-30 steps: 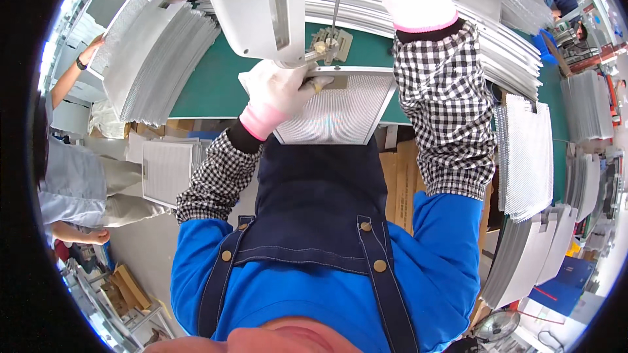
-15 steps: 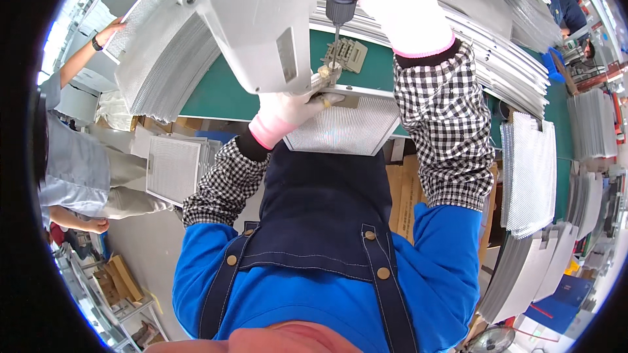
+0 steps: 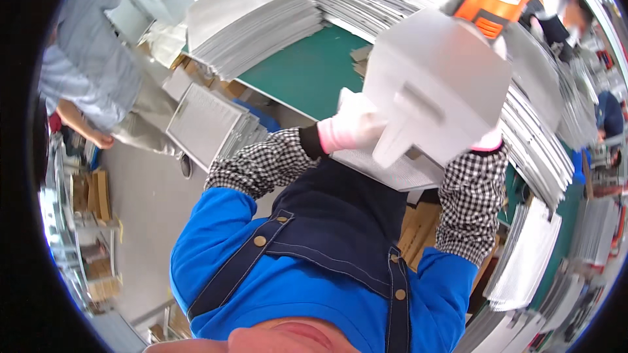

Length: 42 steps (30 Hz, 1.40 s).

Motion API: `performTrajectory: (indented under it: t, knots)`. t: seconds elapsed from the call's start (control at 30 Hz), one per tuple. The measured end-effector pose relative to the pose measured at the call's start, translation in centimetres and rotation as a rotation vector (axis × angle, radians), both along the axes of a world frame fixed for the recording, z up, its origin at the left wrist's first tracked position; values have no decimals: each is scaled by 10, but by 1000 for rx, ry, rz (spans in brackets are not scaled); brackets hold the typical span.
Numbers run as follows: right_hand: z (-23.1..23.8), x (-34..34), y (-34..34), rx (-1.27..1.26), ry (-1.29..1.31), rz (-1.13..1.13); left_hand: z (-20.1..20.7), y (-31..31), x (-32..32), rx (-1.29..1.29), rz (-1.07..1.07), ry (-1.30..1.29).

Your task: The person assembles air filters by inserting mesh panels into white frames and securing them with a handheld tool. They repeatedly pick up mesh panels, align them with frames, and use a tool to fasten the components together on a green workbench.

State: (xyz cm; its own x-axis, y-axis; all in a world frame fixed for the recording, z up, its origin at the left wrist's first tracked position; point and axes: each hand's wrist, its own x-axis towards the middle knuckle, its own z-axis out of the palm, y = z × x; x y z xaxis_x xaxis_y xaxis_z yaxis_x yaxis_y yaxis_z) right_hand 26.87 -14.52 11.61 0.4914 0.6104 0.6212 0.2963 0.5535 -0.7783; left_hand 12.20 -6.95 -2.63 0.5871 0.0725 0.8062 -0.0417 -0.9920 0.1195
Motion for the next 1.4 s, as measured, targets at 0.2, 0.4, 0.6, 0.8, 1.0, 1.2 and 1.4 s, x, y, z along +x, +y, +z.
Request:
performTrajectory:
  t: [0.2,0.4,0.6,0.8,1.0,1.2,1.4]
  knots:
    - [-2,0,28,-21,-132,-98,0,6,-4,-121,93,86]
    - [55,42,31,-4,-151,-195,-91,19,-42,-1176,8,-342]
    - [80,148,41,-77,-516,-238,-118,7,-122,-1024,221,-308]
    - [72,192,47,-76,-1177,-541,-96,54,-307,-840,1209,-999]
    - [81,184,59,-49,-1214,-526,-186,62,-529,-938,1693,-1120]
    - [83,218,67,-62,-1228,-603,-254,86,-568,-927,1945,-809]
    - [84,232,71,-85,-1227,-603,-269,101,-564,-1327,2152,-319]
